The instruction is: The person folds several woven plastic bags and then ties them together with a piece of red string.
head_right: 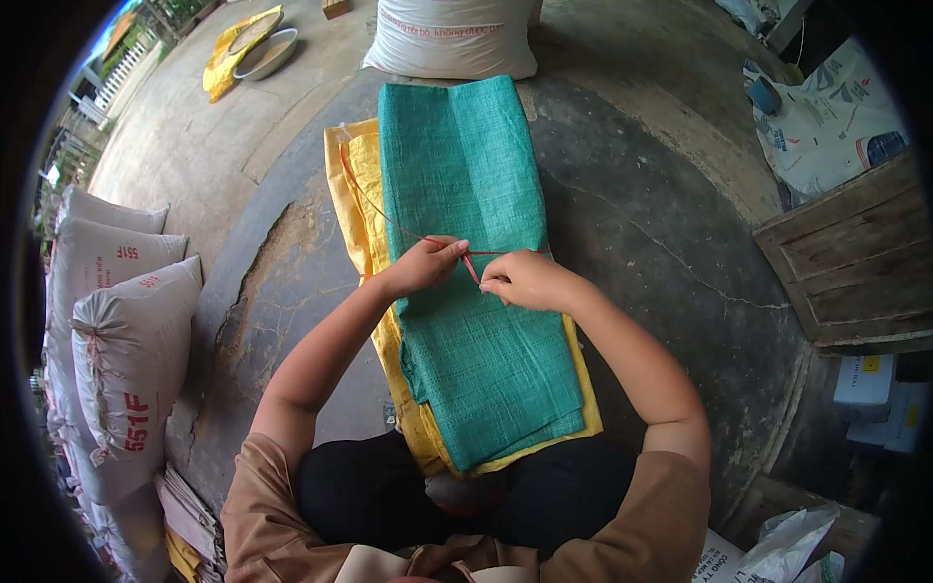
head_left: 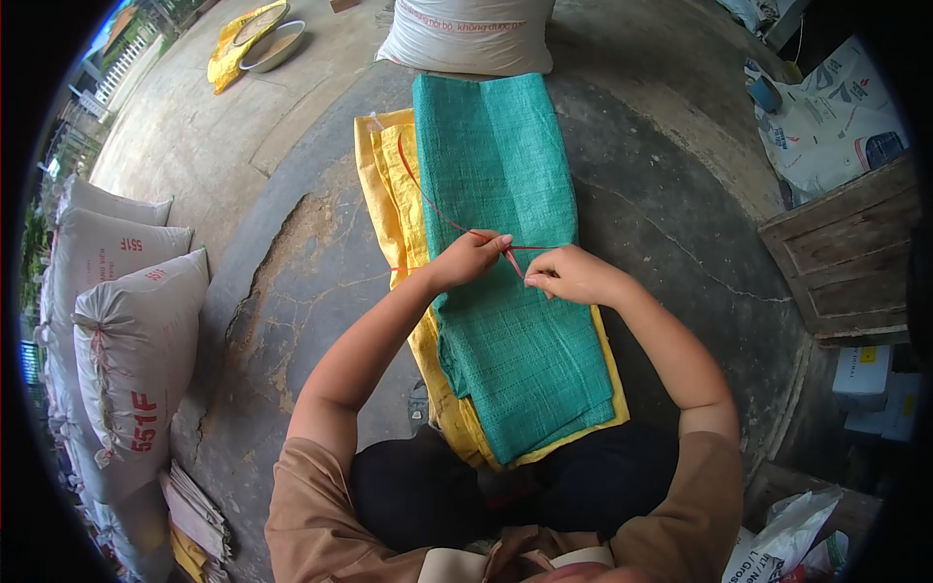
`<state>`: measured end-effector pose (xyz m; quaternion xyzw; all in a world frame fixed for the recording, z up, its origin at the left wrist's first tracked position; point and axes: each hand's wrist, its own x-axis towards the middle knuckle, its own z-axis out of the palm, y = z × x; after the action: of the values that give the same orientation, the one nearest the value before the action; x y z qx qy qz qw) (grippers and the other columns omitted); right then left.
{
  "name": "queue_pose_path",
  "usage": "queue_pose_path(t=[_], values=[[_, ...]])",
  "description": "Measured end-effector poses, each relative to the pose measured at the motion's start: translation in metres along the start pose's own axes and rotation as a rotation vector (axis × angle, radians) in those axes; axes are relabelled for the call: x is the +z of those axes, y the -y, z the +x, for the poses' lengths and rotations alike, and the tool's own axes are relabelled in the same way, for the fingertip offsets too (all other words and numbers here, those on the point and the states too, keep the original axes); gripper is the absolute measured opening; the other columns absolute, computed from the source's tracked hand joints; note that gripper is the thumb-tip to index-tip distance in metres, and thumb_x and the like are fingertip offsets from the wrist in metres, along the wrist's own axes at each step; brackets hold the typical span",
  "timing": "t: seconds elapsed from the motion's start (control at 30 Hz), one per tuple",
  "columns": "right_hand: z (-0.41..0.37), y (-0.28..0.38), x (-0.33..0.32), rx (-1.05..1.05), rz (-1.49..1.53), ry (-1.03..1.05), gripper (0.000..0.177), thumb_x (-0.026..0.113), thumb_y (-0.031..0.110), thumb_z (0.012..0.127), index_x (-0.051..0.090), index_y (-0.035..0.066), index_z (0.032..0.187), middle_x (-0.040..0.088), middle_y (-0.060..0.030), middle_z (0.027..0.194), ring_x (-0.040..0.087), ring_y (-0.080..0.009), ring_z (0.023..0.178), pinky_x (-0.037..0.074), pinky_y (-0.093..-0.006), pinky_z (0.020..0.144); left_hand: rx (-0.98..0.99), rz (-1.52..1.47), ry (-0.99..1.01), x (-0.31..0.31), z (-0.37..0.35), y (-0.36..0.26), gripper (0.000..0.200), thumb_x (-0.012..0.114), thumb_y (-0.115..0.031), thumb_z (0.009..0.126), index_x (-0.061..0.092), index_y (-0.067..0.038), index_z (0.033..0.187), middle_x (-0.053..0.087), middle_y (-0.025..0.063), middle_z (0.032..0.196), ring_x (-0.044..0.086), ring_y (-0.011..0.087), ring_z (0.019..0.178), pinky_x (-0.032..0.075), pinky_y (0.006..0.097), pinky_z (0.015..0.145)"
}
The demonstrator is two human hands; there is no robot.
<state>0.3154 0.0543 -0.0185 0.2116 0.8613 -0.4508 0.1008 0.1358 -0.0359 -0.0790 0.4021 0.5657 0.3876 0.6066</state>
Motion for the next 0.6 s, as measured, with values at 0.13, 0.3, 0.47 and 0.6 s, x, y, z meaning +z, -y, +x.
queue_pose_path(t=[0.13,0.3,0.47,0.6], values=[[0.008,-0.016,0.020,0.054,-0.048,0.146,0.022,0.052,0.022,0.084,0.061,0.002,0.080,0.060,-0.0097,0.068,0.057,-0.0182,0.064,0.044,-0.0311,0.061,0.063,0.169,0.032,-0.001,0.001,0.005,0.028,0.045,-0.028,0.091,0.058,-0.004,0.084,0.037,-0.0070,0.054,0.033,0.0055,0.047,0.030,0.0222,0.045],[0.016,-0.031,0.004,0.004,-0.080,-0.097,0.022,0.053,0.022,0.083,0.060,0.002,0.080,0.058,-0.0107,0.068,0.056,-0.0223,0.065,0.044,-0.0332,0.062,0.330,0.591,-0.096,-0.003,-0.003,0.003,0.020,0.053,-0.022,0.086,0.057,-0.003,0.079,0.052,0.0007,0.065,0.050,0.0145,0.057,0.040,0.0302,0.050],[0.034,-0.048,-0.005,-0.177,-0.236,-0.598,0.020,0.057,0.020,0.081,0.059,0.000,0.085,0.059,-0.0114,0.073,0.059,-0.0211,0.066,0.046,-0.0324,0.064,0.653,1.139,-0.304,0.009,-0.015,-0.006,0.010,0.055,-0.015,0.077,0.056,-0.007,0.084,0.056,0.0056,0.071,0.056,0.0216,0.064,0.044,0.0337,0.052],[0.043,-0.047,0.003,0.044,0.178,-0.092,0.026,0.061,0.007,0.075,0.057,-0.002,0.100,0.062,-0.0125,0.080,0.063,-0.0163,0.065,0.048,-0.0280,0.060,0.824,1.373,-0.379,0.015,-0.019,-0.007,0.019,0.054,-0.013,0.071,0.054,-0.010,0.090,0.051,0.0024,0.068,0.056,0.0183,0.063,0.045,0.0309,0.050]])
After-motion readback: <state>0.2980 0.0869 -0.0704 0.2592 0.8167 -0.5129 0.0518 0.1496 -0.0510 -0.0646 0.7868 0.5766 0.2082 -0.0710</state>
